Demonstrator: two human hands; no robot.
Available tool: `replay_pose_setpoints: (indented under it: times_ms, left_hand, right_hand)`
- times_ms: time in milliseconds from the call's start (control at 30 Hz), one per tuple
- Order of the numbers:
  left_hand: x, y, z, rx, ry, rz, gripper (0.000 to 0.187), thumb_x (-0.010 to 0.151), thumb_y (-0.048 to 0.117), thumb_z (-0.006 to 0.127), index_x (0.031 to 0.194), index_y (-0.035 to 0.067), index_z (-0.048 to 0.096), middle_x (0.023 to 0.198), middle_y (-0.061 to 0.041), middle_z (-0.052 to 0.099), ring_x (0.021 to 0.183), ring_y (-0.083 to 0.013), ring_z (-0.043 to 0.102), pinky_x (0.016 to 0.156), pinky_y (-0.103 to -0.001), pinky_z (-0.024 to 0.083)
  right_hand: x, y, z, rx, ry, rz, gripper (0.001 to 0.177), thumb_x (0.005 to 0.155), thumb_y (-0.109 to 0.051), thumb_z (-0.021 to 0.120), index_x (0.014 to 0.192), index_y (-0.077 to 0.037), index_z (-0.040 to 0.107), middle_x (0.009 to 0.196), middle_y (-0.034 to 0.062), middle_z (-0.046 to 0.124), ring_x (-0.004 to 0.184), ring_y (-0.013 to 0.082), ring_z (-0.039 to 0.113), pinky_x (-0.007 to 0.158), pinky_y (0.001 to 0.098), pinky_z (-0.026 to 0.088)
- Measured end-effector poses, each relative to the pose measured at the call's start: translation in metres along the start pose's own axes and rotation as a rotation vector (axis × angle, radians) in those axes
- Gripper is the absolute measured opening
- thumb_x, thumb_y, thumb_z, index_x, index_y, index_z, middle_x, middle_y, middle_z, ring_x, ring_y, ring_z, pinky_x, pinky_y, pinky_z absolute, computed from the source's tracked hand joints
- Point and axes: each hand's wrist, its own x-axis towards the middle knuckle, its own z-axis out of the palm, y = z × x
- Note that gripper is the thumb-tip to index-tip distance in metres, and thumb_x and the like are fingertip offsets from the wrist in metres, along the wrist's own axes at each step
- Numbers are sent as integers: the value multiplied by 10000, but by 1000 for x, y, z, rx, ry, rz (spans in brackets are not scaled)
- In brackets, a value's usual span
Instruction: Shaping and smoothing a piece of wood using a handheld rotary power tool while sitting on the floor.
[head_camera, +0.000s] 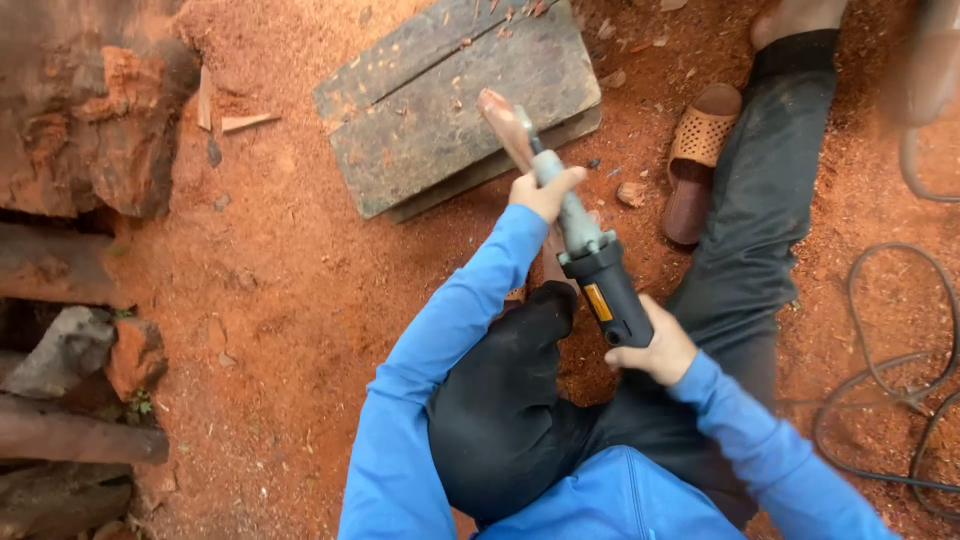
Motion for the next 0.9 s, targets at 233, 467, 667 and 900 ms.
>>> replay_pose_setpoints:
  times_ms: [233, 467, 667, 900]
  left_hand:
    - [9, -6, 5, 175, -4, -50, 801, 629, 604, 835, 1236, 97, 709, 1248, -105, 721, 1210, -282, 673, 1050, -404, 567]
    - [27, -13, 14, 88, 24, -50, 823, 603, 586, 862, 1235, 83, 707, 1255, -101, 717, 1219, -284, 665, 1049, -404, 566]
    - [36, -19, 12, 97, 4, -29, 692, 601, 566, 850, 1132, 132, 758, 1174, -73, 742, 1183, -273, 683, 1028, -395, 577]
    - [43, -26, 12, 35, 17, -9, 589, 615, 500, 851, 1056, 119, 771, 1093, -98, 744, 1118, -292, 703, 976, -412, 584]
  right_hand:
    - [0, 16, 1, 389, -52, -11, 542, 551, 166, 904, 984, 80, 590, 668, 367, 649, 466, 472, 707, 283, 517, 554]
    - [5, -7, -17, 239, -46, 3, 559, 553, 171, 879, 1039, 104, 612, 664, 366, 651, 481, 459, 707, 298, 498, 541]
    - [16, 1, -17, 106, -23, -16, 632, 546, 87, 930, 1095, 69, 619, 671, 321, 673, 505, 413, 718, 334, 461, 547]
    - [20, 1, -9, -140, 70, 27, 731, 510, -99, 1007, 1149, -43, 655, 803, 240, 693, 720, 373, 714, 520, 427, 516]
